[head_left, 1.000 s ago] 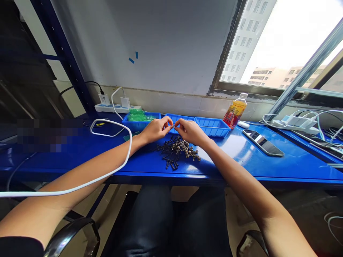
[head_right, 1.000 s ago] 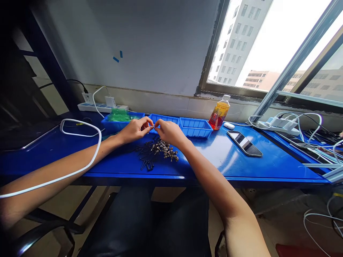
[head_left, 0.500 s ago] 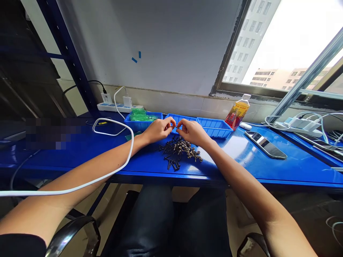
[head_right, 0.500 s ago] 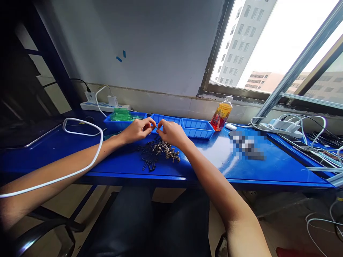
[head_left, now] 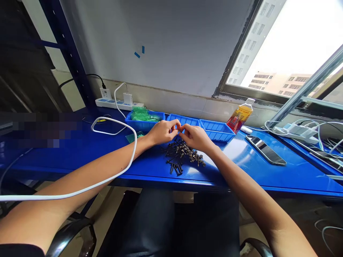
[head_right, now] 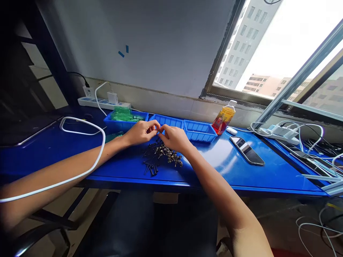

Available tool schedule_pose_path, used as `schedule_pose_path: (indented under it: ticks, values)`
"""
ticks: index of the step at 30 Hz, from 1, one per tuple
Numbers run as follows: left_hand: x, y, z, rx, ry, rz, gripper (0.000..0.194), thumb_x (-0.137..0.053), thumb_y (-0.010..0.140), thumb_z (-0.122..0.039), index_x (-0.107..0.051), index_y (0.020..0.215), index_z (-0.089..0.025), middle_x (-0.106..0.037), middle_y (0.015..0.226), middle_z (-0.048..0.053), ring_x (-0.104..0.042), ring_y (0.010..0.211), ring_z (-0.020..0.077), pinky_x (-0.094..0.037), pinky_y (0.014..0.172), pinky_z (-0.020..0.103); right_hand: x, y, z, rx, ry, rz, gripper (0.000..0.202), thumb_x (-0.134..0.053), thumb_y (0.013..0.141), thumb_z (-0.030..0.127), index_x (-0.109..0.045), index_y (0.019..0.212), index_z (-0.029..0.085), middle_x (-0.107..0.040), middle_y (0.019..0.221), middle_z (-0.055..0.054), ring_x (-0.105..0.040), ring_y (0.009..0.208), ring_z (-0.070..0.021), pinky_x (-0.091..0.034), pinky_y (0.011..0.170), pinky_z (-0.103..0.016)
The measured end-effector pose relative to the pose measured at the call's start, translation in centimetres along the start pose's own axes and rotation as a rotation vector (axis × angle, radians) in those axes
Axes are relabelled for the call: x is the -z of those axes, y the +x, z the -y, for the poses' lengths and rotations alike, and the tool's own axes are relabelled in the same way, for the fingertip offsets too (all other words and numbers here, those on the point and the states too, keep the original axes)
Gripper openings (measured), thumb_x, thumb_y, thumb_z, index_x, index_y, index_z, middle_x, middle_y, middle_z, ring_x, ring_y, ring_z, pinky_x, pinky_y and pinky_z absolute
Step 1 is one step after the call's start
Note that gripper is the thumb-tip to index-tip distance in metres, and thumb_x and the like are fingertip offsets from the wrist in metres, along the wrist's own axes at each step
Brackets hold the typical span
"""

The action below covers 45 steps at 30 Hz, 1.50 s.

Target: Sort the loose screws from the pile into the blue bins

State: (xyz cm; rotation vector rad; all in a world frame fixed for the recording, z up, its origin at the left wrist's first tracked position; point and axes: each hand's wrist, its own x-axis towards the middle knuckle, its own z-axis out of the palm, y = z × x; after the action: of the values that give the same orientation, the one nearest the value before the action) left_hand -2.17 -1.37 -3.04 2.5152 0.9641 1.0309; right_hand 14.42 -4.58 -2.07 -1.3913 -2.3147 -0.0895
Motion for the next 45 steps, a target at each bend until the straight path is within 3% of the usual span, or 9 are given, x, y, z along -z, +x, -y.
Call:
schedule_pose_path:
  ticks: [8,17,27,34,45]
  values:
    - [-0.1,0.1,0.1,-0.018,-0.011,-0.077,0.012,-0.047,0.072,-0.018,-0.057,0.075,-0.017,-0.049,0.054,-0.005,-0.046,0.050,0.0093,-0.033,0.051,0.020,0.3,0.2,0.2,0.002,0.007,0.028,0.008,-0.054,0.083,0.022,-0.055,0.089,0.017,-0.054,0.061,0.005,-0.044,0.053,-0.0084,-0.027,0.056,-0.020]
    - [-0.1,-0.1,0.0,0.024,-0.038,-0.118,0.012,-0.046,0.071,-0.020,-0.057,0.072,-0.017,-0.047,0.051,-0.007,-0.040,0.045,0.0073,-0.033,0.050,0.019,0.2,0.1,0.5,0.030,-0.041,0.010,0.015,-0.050,0.087,0.020,-0.059,0.098,0.014,-0.062,0.069,-0.002,-0.054,0.065,-0.0139,-0.030,0.060,-0.023]
    - [0.0,-0.2,0.0,0.058,-0.047,-0.043,0.009,-0.042,0.074,-0.023,-0.050,0.077,-0.019,-0.047,0.053,-0.006,-0.043,0.047,0.0093,-0.033,0.051,0.021,0.2,0.3,0.8,0.013,-0.018,0.043,0.017,-0.045,0.090,0.020,-0.057,0.100,0.014,-0.065,0.073,-0.004,-0.057,0.065,-0.0149,-0.030,0.058,-0.024]
    - [0.5,-0.2,0.2,0.045,-0.012,0.038,0.006,-0.046,0.069,-0.017,-0.049,0.075,-0.019,-0.048,0.056,-0.005,-0.046,0.051,0.0106,-0.034,0.052,0.022,-0.7,0.2,1.1,-0.001,-0.047,0.030,0.023,-0.034,0.093,0.019,-0.056,0.089,0.016,-0.067,0.080,-0.007,-0.059,0.070,-0.0162,-0.030,0.060,-0.025]
    - [1.0,-0.3,-0.2,-0.024,-0.036,0.055,0.007,-0.046,0.073,-0.016,-0.052,0.077,-0.018,-0.051,0.057,-0.005,-0.047,0.051,0.0100,-0.035,0.052,0.021,-1.4,0.1,0.9,-0.002,-0.036,-0.038,0.010,-0.046,0.085,0.020,-0.052,0.092,0.016,-0.063,0.070,-0.001,-0.053,0.059,-0.0127,-0.028,0.055,-0.023]
